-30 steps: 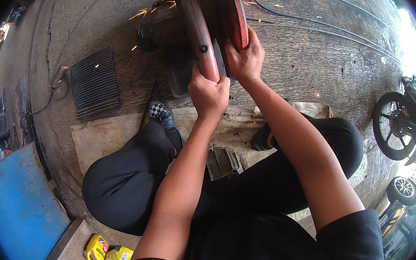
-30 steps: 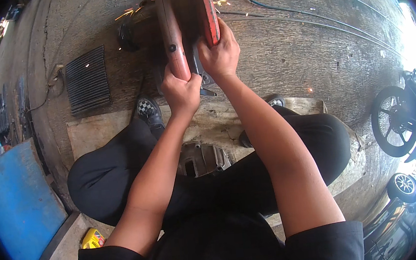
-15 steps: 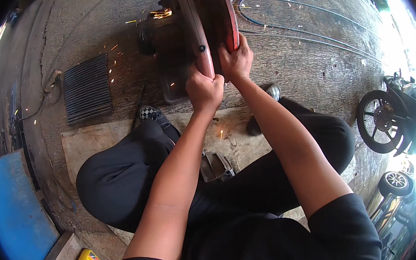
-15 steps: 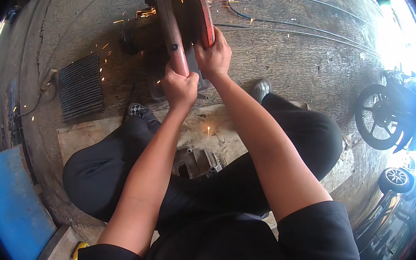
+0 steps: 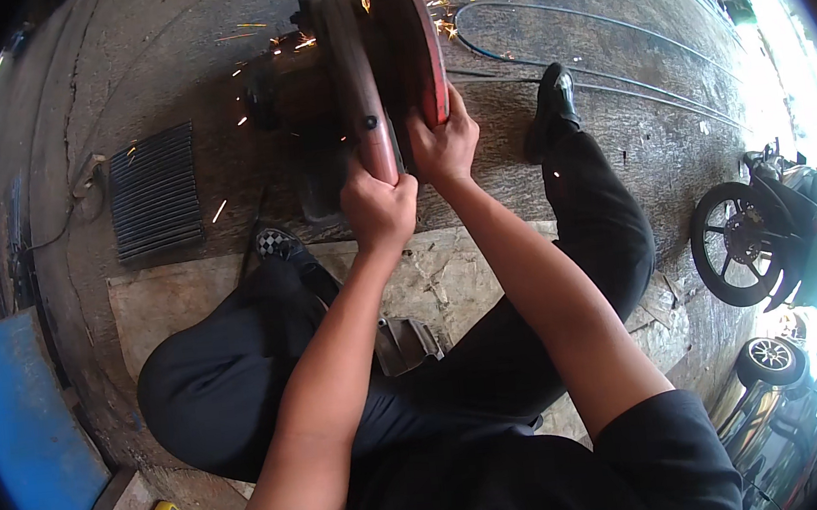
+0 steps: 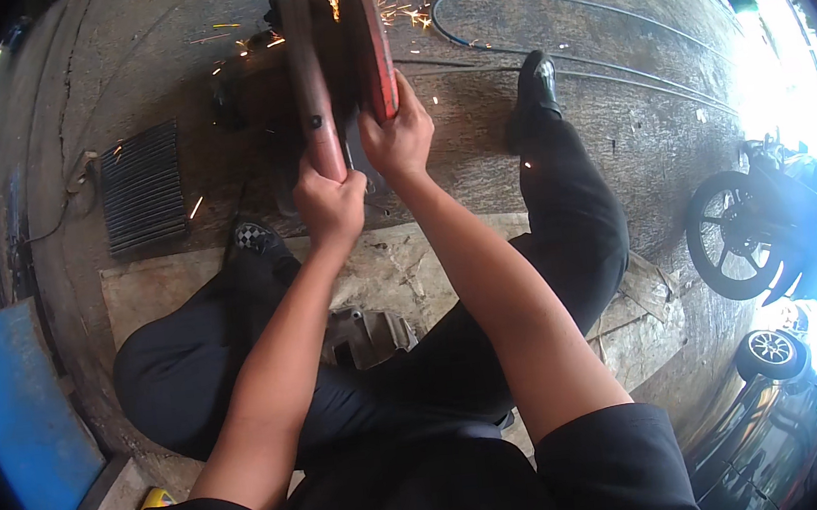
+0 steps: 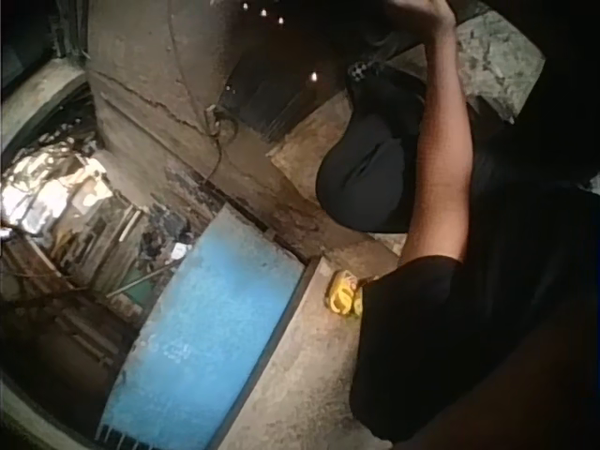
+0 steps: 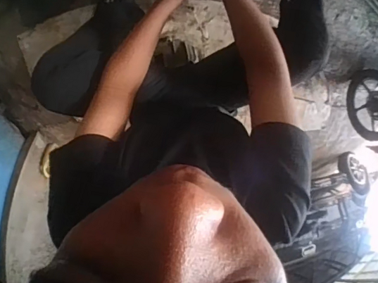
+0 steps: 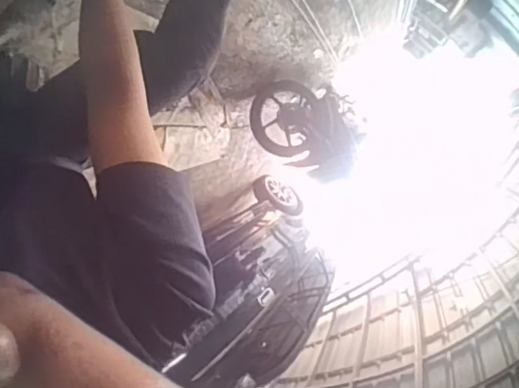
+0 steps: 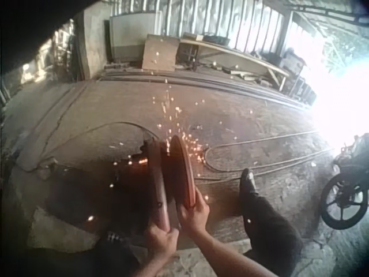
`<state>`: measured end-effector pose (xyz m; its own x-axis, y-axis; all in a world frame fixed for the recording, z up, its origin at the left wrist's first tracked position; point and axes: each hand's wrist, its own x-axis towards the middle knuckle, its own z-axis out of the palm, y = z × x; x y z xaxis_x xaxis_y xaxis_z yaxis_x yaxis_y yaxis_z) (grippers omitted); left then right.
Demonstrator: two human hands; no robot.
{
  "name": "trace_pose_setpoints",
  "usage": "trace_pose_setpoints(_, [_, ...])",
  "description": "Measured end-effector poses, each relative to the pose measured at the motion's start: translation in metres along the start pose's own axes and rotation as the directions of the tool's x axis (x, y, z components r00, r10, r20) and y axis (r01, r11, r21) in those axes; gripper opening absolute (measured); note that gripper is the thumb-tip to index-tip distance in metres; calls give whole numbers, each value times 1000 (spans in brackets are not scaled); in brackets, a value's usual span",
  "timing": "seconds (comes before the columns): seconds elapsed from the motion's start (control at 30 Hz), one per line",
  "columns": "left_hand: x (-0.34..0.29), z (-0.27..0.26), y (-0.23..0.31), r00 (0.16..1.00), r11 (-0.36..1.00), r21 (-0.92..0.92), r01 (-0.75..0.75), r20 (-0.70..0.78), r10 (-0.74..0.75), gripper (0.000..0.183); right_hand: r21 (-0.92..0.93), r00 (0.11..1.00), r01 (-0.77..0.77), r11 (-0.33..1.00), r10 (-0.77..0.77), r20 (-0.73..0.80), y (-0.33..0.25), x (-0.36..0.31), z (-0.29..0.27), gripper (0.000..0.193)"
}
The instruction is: Cutting a metal rod using a circular chop saw.
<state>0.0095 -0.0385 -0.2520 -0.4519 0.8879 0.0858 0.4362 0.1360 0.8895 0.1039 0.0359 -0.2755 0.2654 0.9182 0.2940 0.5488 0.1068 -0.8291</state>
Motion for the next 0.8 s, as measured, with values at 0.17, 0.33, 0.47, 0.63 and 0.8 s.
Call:
trace_pose_setpoints(0.17, [0, 3, -2, 1000, 1000, -23, -19, 20, 19, 44, 47, 999, 31, 998, -30, -33, 7, 2, 1, 58])
trace_pose_setpoints(0.33, [0, 2, 2, 998, 997, -58, -51, 21, 52, 43, 40, 997, 69, 997, -68, -38, 10, 1, 4, 59])
trace_pose_setpoints(0.47, [-1, 1, 5, 998, 1000, 5, -10, 55, 10, 43, 75, 1000, 9, 997, -8, -16, 9, 1, 0, 59])
trace_pose_setpoints(0.63, [-1, 0, 6, 998, 999, -30, -24, 58, 25, 46, 40, 998, 38, 998, -36, -47, 10, 0, 2, 60])
trace_pose_setpoints(0.8, [-1, -1, 6, 997, 1000, -17, -24, 68, 25, 48, 74, 998, 21, 997, -17, -54, 8, -1, 2, 60])
